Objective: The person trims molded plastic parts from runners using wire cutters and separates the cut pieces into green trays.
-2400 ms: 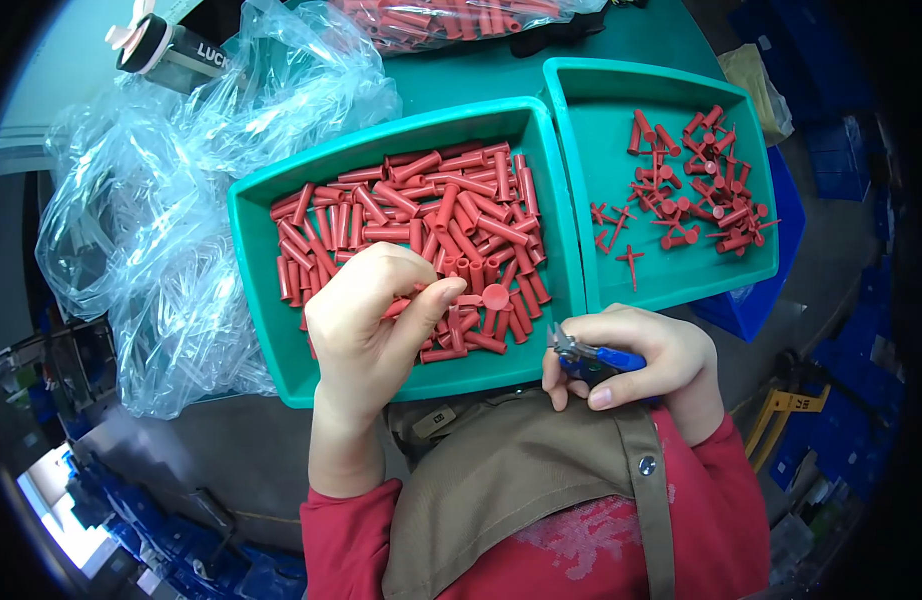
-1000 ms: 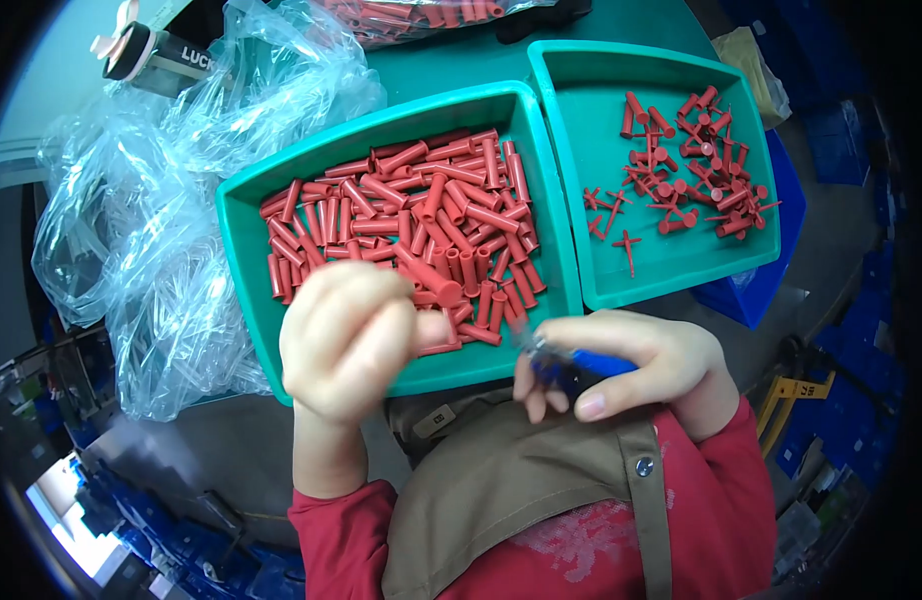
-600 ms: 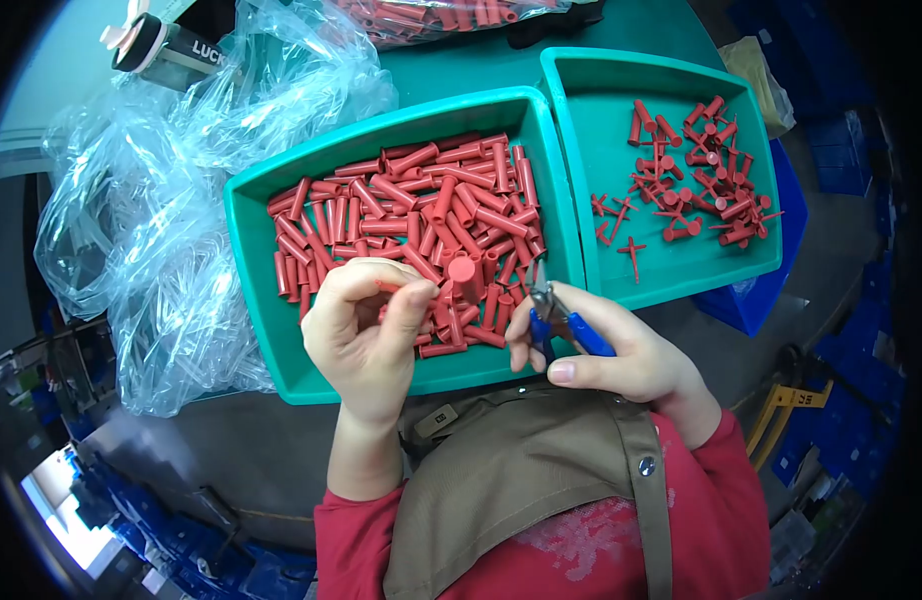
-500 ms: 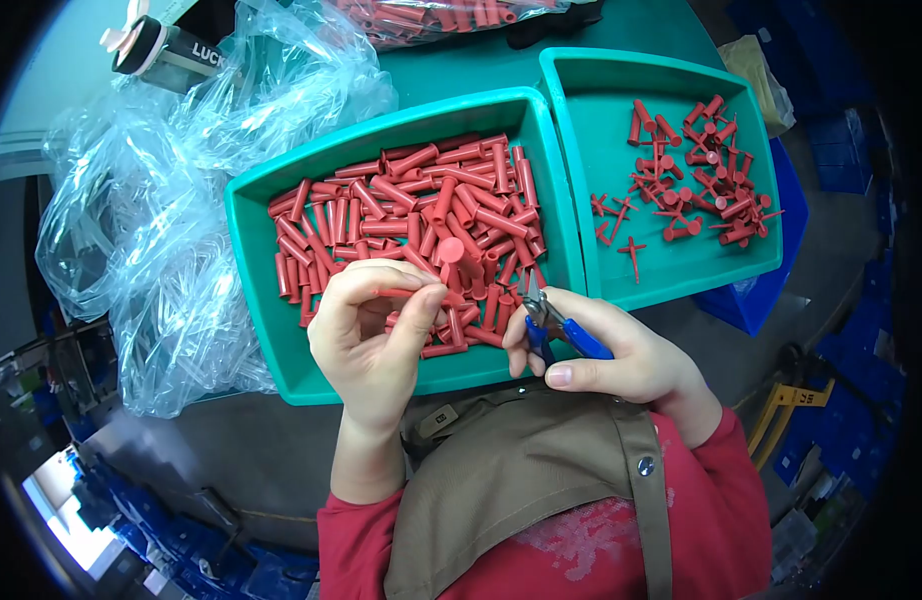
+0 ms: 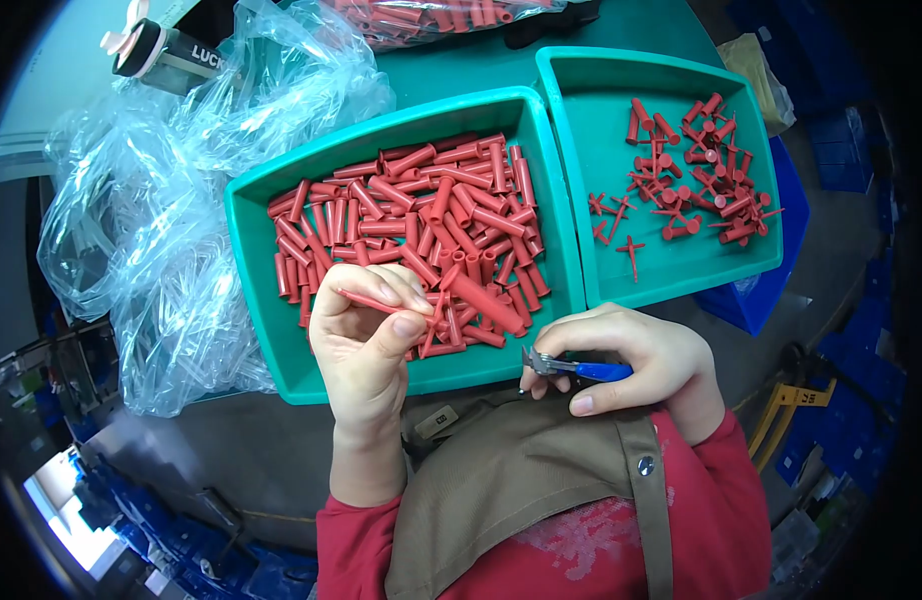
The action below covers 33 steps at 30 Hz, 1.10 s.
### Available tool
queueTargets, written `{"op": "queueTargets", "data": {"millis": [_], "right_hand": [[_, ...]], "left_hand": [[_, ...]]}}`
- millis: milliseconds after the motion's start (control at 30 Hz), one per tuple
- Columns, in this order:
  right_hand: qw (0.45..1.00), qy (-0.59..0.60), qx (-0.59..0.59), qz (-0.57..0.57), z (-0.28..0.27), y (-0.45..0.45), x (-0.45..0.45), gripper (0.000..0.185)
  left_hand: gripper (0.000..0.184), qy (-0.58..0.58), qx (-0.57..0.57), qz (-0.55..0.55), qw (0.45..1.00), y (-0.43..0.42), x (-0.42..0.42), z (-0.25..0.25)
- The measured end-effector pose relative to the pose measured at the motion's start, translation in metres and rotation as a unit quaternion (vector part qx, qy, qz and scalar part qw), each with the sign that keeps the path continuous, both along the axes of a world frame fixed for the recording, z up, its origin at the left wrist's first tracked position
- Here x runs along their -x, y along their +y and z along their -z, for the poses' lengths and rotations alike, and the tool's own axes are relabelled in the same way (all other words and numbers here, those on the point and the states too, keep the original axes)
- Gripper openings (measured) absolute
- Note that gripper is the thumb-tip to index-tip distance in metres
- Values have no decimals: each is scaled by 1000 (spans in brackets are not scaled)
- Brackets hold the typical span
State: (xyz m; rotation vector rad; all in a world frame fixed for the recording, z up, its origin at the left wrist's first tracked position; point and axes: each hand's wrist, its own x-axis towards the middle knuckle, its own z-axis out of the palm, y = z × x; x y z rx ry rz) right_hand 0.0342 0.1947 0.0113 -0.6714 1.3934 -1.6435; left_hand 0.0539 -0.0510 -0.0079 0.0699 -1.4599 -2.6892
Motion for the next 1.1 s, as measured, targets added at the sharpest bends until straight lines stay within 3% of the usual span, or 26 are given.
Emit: {"op": "queueTargets", "data": {"millis": [67, 133, 267, 533, 700, 867, 967, 1100], "right_hand": [[1000, -19, 1, 6, 0, -1, -1, 36], [996, -31, -29, 80, -1, -4, -3, 37], [987, -95, -37, 120, -5, -4, -3, 40], [997, -48, -52, 25, -12, 6, 1, 39], [999, 2, -40, 25, -8, 10, 2, 40], [999, -18, -32, 18, -12, 17, 5, 40], [998, -56, -37, -4, -14, 13, 5, 39], [995, -53, -84, 18, -13, 4, 4, 37]], "left_hand": [[27, 32, 6, -14, 999, 4, -1, 1], [28, 9, 58, -26, 998, 6, -4, -6], [27, 67, 201, 8, 977, 0, -2, -9], [26, 147, 362, 20, 920, -5, 22, -19], [22, 124, 336, 81, 930, -1, 24, -20], [29, 97, 303, 49, 947, 3, 21, -18], [29, 220, 449, 24, 866, -2, 21, -10], [35, 268, 485, 25, 832, -1, 17, -14]]}}
